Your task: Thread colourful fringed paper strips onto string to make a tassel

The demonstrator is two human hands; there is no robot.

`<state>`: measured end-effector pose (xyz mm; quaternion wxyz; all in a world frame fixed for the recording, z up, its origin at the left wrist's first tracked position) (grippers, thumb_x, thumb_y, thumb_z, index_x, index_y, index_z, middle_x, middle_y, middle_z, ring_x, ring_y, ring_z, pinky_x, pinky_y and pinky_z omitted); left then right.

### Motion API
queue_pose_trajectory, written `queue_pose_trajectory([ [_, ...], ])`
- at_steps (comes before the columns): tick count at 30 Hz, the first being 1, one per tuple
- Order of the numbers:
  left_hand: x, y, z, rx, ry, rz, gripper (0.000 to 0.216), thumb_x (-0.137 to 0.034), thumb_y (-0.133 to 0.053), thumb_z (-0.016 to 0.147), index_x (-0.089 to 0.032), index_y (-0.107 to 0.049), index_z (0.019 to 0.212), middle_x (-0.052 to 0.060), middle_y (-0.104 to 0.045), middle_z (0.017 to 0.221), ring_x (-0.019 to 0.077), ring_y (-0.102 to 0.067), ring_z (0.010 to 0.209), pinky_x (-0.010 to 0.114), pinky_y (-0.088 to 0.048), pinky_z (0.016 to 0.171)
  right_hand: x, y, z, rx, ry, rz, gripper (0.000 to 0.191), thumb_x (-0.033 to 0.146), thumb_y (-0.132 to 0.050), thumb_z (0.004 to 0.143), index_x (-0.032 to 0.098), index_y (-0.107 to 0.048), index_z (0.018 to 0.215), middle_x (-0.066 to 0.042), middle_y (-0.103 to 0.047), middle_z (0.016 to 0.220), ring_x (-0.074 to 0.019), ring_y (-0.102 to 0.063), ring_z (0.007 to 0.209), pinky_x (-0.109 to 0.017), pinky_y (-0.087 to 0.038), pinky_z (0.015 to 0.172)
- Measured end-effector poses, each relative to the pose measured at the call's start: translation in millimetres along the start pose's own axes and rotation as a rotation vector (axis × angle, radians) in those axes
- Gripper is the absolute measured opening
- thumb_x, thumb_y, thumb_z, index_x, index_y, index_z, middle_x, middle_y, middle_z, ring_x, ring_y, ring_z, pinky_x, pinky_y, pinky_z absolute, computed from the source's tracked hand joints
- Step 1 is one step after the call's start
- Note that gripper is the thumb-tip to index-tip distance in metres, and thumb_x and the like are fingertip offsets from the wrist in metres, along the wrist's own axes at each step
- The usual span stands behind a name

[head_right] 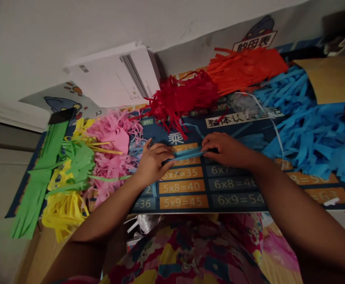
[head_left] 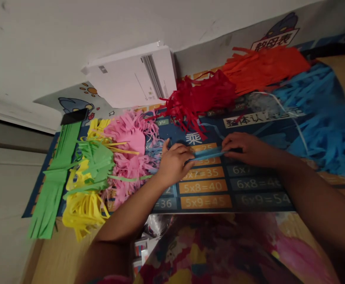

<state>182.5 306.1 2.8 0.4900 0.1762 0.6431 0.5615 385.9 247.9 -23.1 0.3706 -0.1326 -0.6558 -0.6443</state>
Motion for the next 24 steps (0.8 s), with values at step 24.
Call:
queue_pose_trajectory([
  [24,0.3,-8.3,11.3,-0.044,0.151,0.164,0.021,-0.035,-0.06,0.091,-0.023,-0.072,0.079,0.004,-0.07,0.084,0.0267,-0.059,0.101,0.055,-0.029,0.106,3.4,-8.1,12.4,-0.062,-0.175,-0.287,0.031,0.039,-0.055,0.091,0.019,-0.065,0.069,-0.009,-0.063,0.083,-0.0246,-0.056,0.083,-0.037,-0.042,0.077],
])
Point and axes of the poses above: each hand's wrist, its own z-axis towards the middle knuckle, its own y-axis out of the back of the hand, x = y × z, the point moved 7 cm from there along z, towards the middle knuckle
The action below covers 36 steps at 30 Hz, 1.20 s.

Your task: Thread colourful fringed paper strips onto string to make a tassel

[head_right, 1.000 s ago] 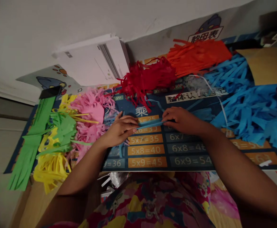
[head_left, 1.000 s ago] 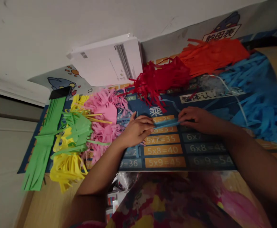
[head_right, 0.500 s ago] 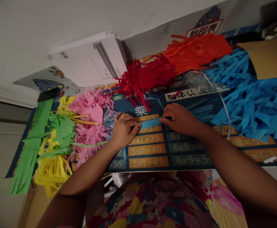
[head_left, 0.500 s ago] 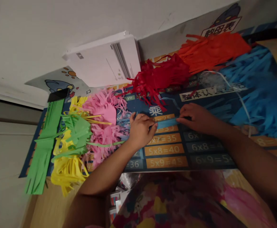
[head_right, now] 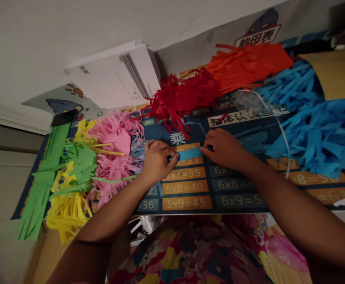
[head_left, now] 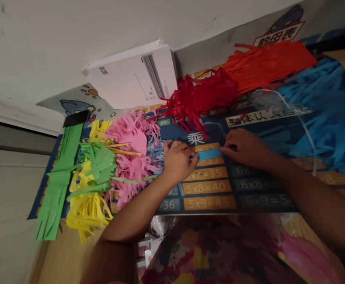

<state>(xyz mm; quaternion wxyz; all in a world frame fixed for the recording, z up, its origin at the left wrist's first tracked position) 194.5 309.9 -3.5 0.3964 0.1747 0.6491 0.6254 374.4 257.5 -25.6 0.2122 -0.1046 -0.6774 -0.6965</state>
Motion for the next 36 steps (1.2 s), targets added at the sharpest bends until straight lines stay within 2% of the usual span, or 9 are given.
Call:
queue_pose_trajectory([
  [5,0.2,4.1,-1.7,-0.055,-0.025,0.046,0.014,-0.034,-0.063,0.09,-0.024,-0.072,0.094,0.005,-0.07,0.095,0.0265,-0.058,0.103,0.053,-0.031,0.106,-5.1,2.6,1.3,0.008,-0.114,-0.062,0.022,0.037,-0.06,0.086,0.02,-0.065,0.073,-0.009,-0.065,0.085,-0.0272,-0.057,0.087,-0.037,-0.038,0.075],
  [9,-19.4,8.0,-9.9,-0.09,-0.262,0.161,0.018,-0.023,-0.055,0.096,-0.029,-0.071,0.102,0.002,-0.072,0.104,0.0243,-0.055,0.108,0.053,-0.027,0.11,-2.2,31.6,-9.9,-0.187,-0.223,-0.207,0.014,0.029,-0.061,0.083,0.017,-0.065,0.088,-0.016,-0.068,0.096,-0.0325,-0.057,0.094,-0.042,-0.035,0.078],
  [11,-31.2,6.9,-14.5,-0.049,-0.361,0.26,0.021,-0.021,-0.051,0.097,-0.027,-0.07,0.102,0.003,-0.072,0.099,0.0243,-0.055,0.105,0.053,-0.029,0.108,15.3,38.2,-14.5,-0.247,-0.122,-0.251,0.016,0.023,-0.06,0.083,0.015,-0.066,0.095,-0.017,-0.068,0.101,-0.0312,-0.058,0.097,-0.042,-0.035,0.082],
  [14,-45.8,9.4,-15.8,-0.006,-0.41,0.387,0.02,-0.029,-0.053,0.094,-0.02,-0.07,0.1,0.007,-0.071,0.091,0.0277,-0.055,0.102,0.056,-0.029,0.109,46.3,21.7,-14.4,-0.105,0.13,-0.25,0.016,0.017,-0.061,0.08,0.018,-0.068,0.094,-0.011,-0.07,0.099,-0.0247,-0.06,0.091,-0.036,-0.036,0.08],
  [17,-55.5,13.3,-8.7,0.031,-0.388,0.422,0.02,-0.034,-0.059,0.088,-0.018,-0.072,0.091,0.011,-0.071,0.086,0.0313,-0.056,0.1,0.062,-0.024,0.111,54.2,5.9,-9.6,0.029,0.219,-0.245,0.023,0.016,-0.06,0.081,0.014,-0.068,0.102,-0.014,-0.069,0.104,-0.0261,-0.062,0.096,-0.034,-0.038,0.079],
  [21,-56.8,12.0,1.3,0.061,-0.349,0.392,0.013,-0.022,-0.061,0.084,-0.016,-0.073,0.085,0.013,-0.072,0.082,0.0338,-0.058,0.097,0.066,-0.02,0.111,41.9,4.6,-2.0,0.057,0.197,-0.185,0.025,0.022,-0.063,0.082,0.015,-0.068,0.105,-0.013,-0.069,0.109,-0.0277,-0.062,0.103,-0.035,-0.038,0.083],
  [24,-49.4,11.8,-0.3,0.01,-0.332,0.372,0.018,-0.016,-0.055,0.088,-0.017,-0.073,0.089,0.012,-0.073,0.084,0.0313,-0.06,0.094,0.066,-0.021,0.112,38.6,6.0,-1.2,0.043,0.201,-0.157,0.024,0.023,-0.064,0.081,0.015,-0.069,0.104,-0.012,-0.069,0.109,-0.0273,-0.062,0.102,-0.035,-0.037,0.083],
  [31,-24.0,18.2,-15.4,-0.117,-0.295,0.237,0.018,-0.024,-0.055,0.096,-0.023,-0.073,0.094,0.005,-0.076,0.093,0.0233,-0.066,0.095,0.064,-0.014,0.116,21.1,8.7,-0.6,-0.056,0.182,-0.008,0.015,0.019,-0.059,0.088,0.018,-0.073,0.089,-0.008,-0.072,0.099,-0.0231,-0.064,0.095,-0.035,-0.036,0.082],
  [36,-0.4,18.6,-13.2,-0.08,-0.153,0.046,0.012,-0.029,-0.063,0.093,-0.028,-0.074,0.091,0.001,-0.077,0.096,0.0221,-0.067,0.099,0.06,-0.021,0.114,-3.1,8.9,0.1,-0.061,0.156,0.159,0.012,0.027,-0.067,0.086,0.02,-0.076,0.082,-0.006,-0.07,0.089,-0.0217,-0.062,0.088,-0.033,-0.04,0.081],
])
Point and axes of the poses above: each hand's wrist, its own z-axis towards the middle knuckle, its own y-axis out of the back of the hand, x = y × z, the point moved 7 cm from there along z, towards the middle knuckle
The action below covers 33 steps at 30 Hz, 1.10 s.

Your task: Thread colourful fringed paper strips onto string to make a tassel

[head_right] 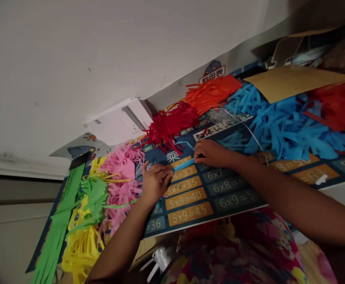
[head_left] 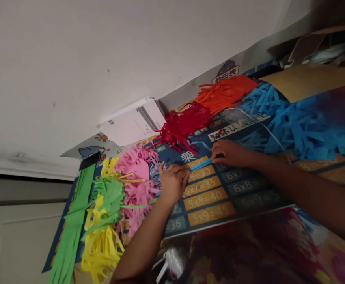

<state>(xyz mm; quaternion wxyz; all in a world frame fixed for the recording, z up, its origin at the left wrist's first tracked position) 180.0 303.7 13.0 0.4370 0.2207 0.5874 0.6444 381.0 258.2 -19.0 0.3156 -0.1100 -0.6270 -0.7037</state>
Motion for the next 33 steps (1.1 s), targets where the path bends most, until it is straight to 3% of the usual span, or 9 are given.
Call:
queue_pose_trajectory([
  [6,14.0,-6.3,3.9,0.037,0.129,-0.12,0.015,-0.032,-0.062,0.093,-0.025,-0.073,0.085,0.004,-0.075,0.091,0.0236,-0.063,0.098,0.055,-0.03,0.108,-3.8,-0.9,2.1,-0.041,-0.081,-0.028,0.022,0.034,-0.062,0.091,0.019,-0.074,0.082,-0.008,-0.068,0.088,-0.023,-0.06,0.086,-0.035,-0.042,0.081],
  [25,9.4,-9.9,15.2,0.087,0.161,-0.026,0.01,-0.028,-0.065,0.086,-0.022,-0.068,0.078,0.003,-0.071,0.085,0.0242,-0.062,0.095,0.052,-0.035,0.1,-7.8,-7.8,6.5,0.023,-0.149,-0.223,0.026,0.036,-0.059,0.094,0.017,-0.065,0.076,-0.009,-0.064,0.087,-0.0238,-0.058,0.084,-0.034,-0.038,0.073],
  [28,3.9,-6.8,13.6,0.026,0.039,0.026,0.011,-0.024,-0.067,0.087,-0.026,-0.071,0.096,0.003,-0.071,0.095,0.0238,-0.06,0.101,0.052,-0.034,0.102,4.8,3.8,3.7,-0.14,-0.135,-0.356,0.019,0.033,-0.066,0.09,0.018,-0.065,0.079,-0.009,-0.067,0.089,-0.0244,-0.056,0.086,-0.037,-0.034,0.075],
  [30,-7.4,-4.0,10.7,-0.033,-0.121,0.104,0.019,-0.021,-0.065,0.089,-0.031,-0.072,0.102,0.001,-0.071,0.098,0.0229,-0.058,0.104,0.054,-0.028,0.107,27.9,6.5,2.0,-0.216,0.005,-0.473,0.011,0.024,-0.063,0.092,0.02,-0.067,0.083,-0.007,-0.07,0.095,-0.0246,-0.055,0.094,-0.04,-0.03,0.081],
  [33,-26.4,-3.7,6.3,-0.063,-0.318,0.254,0.016,-0.021,-0.062,0.092,-0.03,-0.073,0.1,0.0,-0.073,0.094,0.0228,-0.056,0.104,0.056,-0.021,0.112,57.9,-4.4,1.5,-0.159,0.247,-0.561,0.016,0.015,-0.059,0.093,0.02,-0.068,0.081,-0.002,-0.071,0.089,-0.0207,-0.054,0.091,-0.04,-0.027,0.084],
])
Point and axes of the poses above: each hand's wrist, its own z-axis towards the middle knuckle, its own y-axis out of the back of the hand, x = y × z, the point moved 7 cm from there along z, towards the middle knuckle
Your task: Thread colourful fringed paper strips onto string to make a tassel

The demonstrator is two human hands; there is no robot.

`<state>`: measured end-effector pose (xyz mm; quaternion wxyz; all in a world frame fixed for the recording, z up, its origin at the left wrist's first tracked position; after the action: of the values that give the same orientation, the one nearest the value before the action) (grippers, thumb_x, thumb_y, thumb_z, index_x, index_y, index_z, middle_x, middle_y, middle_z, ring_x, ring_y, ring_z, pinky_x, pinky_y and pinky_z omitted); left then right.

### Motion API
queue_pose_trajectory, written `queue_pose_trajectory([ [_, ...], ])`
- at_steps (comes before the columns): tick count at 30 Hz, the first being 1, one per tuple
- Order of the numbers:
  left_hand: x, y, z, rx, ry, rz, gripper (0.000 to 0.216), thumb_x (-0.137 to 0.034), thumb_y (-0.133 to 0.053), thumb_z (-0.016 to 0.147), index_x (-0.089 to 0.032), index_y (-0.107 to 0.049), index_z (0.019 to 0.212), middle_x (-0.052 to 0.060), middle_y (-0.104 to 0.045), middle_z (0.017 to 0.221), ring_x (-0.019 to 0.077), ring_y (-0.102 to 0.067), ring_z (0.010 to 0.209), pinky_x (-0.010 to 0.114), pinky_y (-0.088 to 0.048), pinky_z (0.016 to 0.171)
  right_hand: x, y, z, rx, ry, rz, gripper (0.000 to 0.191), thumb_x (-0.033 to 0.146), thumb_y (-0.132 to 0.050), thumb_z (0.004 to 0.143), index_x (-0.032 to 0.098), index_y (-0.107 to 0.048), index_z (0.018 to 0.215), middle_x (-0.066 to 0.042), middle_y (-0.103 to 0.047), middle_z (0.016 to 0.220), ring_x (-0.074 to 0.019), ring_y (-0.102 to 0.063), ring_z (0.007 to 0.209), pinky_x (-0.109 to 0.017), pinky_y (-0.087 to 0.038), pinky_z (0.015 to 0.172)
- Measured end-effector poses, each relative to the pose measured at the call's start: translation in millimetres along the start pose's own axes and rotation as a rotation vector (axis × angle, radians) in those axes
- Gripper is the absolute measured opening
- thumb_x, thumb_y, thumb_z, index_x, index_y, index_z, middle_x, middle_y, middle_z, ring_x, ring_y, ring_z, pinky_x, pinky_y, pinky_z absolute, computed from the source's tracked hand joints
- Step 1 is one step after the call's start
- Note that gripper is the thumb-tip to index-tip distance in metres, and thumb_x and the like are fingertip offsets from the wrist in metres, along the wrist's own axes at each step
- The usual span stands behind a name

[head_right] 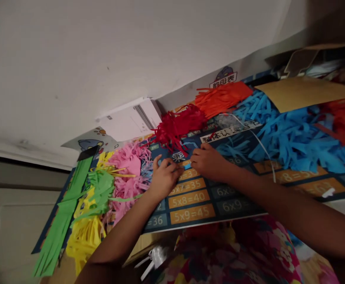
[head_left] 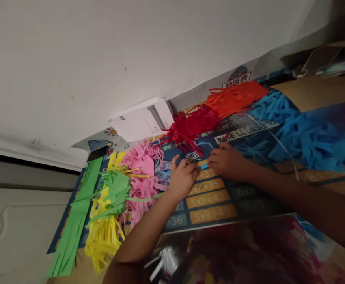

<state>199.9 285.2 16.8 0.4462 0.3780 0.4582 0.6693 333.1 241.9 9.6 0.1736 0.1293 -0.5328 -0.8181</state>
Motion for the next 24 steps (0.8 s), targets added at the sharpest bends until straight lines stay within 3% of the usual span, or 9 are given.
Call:
queue_pose_trajectory([
  [5,-12.6,2.7,13.2,0.084,-0.047,0.08,0.019,-0.026,-0.056,0.095,-0.022,-0.072,0.087,0.003,-0.072,0.082,0.0244,-0.056,0.098,0.059,-0.02,0.113,5.5,-11.8,10.6,0.105,0.142,-0.054,0.024,0.017,-0.054,0.095,0.016,-0.069,0.077,-0.005,-0.069,0.079,-0.02,-0.052,0.081,-0.039,-0.024,0.08],
  [10,-5.8,-3.5,22.9,0.134,0.048,0.032,0.019,-0.027,-0.063,0.086,-0.022,-0.073,0.101,0.006,-0.074,0.084,0.0267,-0.057,0.097,0.059,-0.025,0.11,-10.0,-18.6,22.9,0.218,-0.022,0.047,0.024,0.024,-0.054,0.093,0.016,-0.072,0.08,-0.008,-0.072,0.085,-0.022,-0.055,0.084,-0.036,-0.022,0.074],
  [14,0.4,-7.5,19.0,0.075,0.116,0.007,0.014,-0.024,-0.061,0.088,-0.022,-0.074,0.094,0.005,-0.073,0.082,0.0253,-0.059,0.094,0.056,-0.026,0.108,-3.5,-14.8,22.3,0.179,-0.031,0.057,0.018,0.028,-0.059,0.093,0.017,-0.072,0.091,-0.009,-0.071,0.095,-0.0238,-0.055,0.092,-0.035,-0.023,0.076],
  [17,2.0,-7.1,11.6,0.038,0.111,0.008,0.014,-0.024,-0.059,0.091,-0.021,-0.073,0.092,0.005,-0.072,0.08,0.0248,-0.059,0.093,0.055,-0.025,0.108,-4.6,-20.0,10.7,0.149,-0.023,0.042,0.017,0.026,-0.058,0.094,0.017,-0.071,0.089,-0.008,-0.07,0.091,-0.0231,-0.054,0.09,-0.036,-0.024,0.078],
  [20,8.4,-5.3,3.1,0.015,0.148,-0.032,0.016,-0.025,-0.057,0.094,-0.022,-0.072,0.093,0.005,-0.073,0.085,0.0239,-0.06,0.095,0.054,-0.025,0.107,-19.4,-24.3,-5.3,0.087,-0.121,0.078,0.019,0.024,-0.056,0.096,0.018,-0.071,0.087,-0.007,-0.071,0.09,-0.0222,-0.054,0.09,-0.036,-0.025,0.08],
  [24,23.3,-9.5,-3.4,0.055,0.3,-0.142,0.015,-0.027,-0.058,0.094,-0.022,-0.071,0.09,0.004,-0.072,0.092,0.024,-0.059,0.099,0.049,-0.03,0.102,-37.8,-24.5,-17.9,0.063,-0.3,0.208,0.016,0.024,-0.058,0.095,0.02,-0.072,0.087,-0.006,-0.07,0.1,-0.0225,-0.056,0.096,-0.035,-0.027,0.081],
])
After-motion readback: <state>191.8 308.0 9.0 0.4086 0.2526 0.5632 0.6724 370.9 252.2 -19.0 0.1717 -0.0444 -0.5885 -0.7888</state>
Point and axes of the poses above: each hand's wrist, its own z-axis towards the middle knuckle, its own y-axis out of the back of the hand, x = y × z, the point moved 7 cm from there along z, towards the middle knuckle
